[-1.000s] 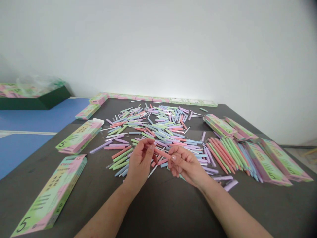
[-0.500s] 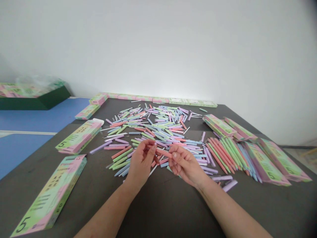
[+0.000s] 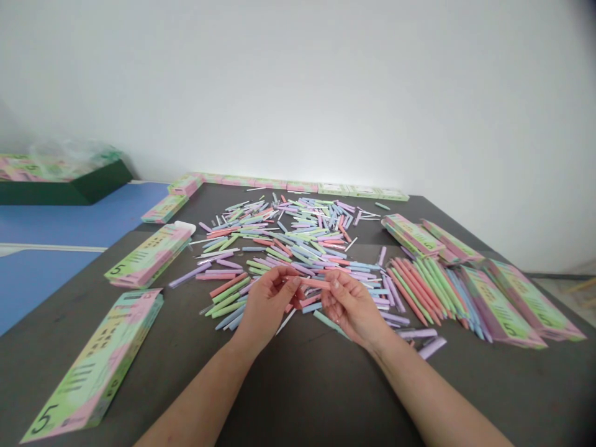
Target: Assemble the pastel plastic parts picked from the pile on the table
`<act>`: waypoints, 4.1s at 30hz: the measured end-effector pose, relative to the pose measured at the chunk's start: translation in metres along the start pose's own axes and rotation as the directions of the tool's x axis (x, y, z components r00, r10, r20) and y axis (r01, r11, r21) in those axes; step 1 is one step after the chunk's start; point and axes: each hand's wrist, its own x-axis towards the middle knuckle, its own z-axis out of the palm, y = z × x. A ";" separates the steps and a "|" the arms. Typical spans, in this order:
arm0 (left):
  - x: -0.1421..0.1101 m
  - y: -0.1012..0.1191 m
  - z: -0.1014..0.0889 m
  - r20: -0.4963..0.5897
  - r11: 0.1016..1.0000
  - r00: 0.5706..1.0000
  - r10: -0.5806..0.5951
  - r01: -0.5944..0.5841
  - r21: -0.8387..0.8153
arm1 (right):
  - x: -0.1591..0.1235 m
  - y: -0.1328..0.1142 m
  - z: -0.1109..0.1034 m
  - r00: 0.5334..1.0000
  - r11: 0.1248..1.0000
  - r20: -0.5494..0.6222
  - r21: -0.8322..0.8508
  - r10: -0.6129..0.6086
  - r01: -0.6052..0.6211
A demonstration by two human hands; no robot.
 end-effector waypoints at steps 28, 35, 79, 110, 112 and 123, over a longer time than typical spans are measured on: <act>0.008 0.005 -0.007 -0.111 0.897 0.994 -0.013 -0.038 -0.440 | 0.000 0.015 0.018 0.754 -0.356 0.640 -0.678 0.144 0.644; 0.008 0.007 -0.007 -0.126 0.893 0.992 -0.012 -0.046 -0.448 | -0.008 0.013 0.019 0.740 -0.313 0.659 -0.680 0.137 0.663; 0.003 0.000 -0.002 -0.039 0.943 0.998 -0.045 0.030 -0.331 | -0.003 -0.031 0.006 0.899 0.917 -0.185 -0.044 -0.398 0.397; -0.004 0.008 0.000 -0.100 0.992 0.987 0.124 -0.122 0.022 | 0.000 -0.027 -0.008 0.893 0.896 -0.173 -0.249 -0.415 0.368; -0.006 0.010 0.001 -0.116 0.989 0.982 0.146 -0.146 0.011 | 0.000 -0.026 -0.004 0.899 0.919 -0.206 -0.164 -0.387 0.358; -0.014 0.014 0.006 -0.139 0.971 0.961 0.239 -0.235 0.045 | 0.002 -0.020 -0.006 0.945 0.972 -0.259 0.065 -0.202 0.226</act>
